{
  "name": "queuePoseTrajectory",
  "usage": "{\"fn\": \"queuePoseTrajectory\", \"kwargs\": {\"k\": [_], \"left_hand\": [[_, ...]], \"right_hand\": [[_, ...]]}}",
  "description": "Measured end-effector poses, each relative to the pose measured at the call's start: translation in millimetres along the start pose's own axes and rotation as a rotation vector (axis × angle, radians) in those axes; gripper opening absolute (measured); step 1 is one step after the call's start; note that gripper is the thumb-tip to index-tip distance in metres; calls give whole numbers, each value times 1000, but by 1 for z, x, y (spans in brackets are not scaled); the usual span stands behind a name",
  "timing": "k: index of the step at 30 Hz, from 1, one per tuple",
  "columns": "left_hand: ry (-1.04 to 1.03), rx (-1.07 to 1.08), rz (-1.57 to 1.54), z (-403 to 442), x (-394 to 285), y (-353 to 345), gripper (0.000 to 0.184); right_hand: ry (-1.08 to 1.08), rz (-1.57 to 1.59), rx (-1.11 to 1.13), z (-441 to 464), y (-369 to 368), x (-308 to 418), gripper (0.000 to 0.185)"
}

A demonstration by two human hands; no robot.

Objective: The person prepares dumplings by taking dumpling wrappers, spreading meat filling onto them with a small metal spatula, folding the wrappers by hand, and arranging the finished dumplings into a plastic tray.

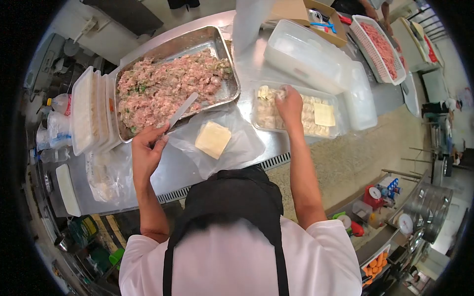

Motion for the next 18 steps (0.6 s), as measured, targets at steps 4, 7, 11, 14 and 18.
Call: {"fn": "queuePoseTrajectory", "kwargs": {"k": [4,7,11,14,18], "left_hand": [[3,-14,24,-4,1,4,36],[-7,-29,8,-7,9,6,36],[33,0,27,-13,17,7,35],[91,-29,3,-15,21,8,36],[102,-54,50,-20,29,11,36]], "right_hand": [[19,33,-151,6,-6,12,52],[-100,5,-85,11,-13,10,46],[-284,18,-4,10,-16,9,42],[-312,-54,31,4,-17,9,38],[71,115,-52,-27,-8,68,34]]}}
Point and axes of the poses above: each hand's wrist, its own z-axis towards the middle knuckle, its own y-axis out of the back of the hand, x = y × z, the point moved 4 cm from there along z, towards the middle knuckle, and after that the axes turned 5 degrees about x, right-handed, at the moved point
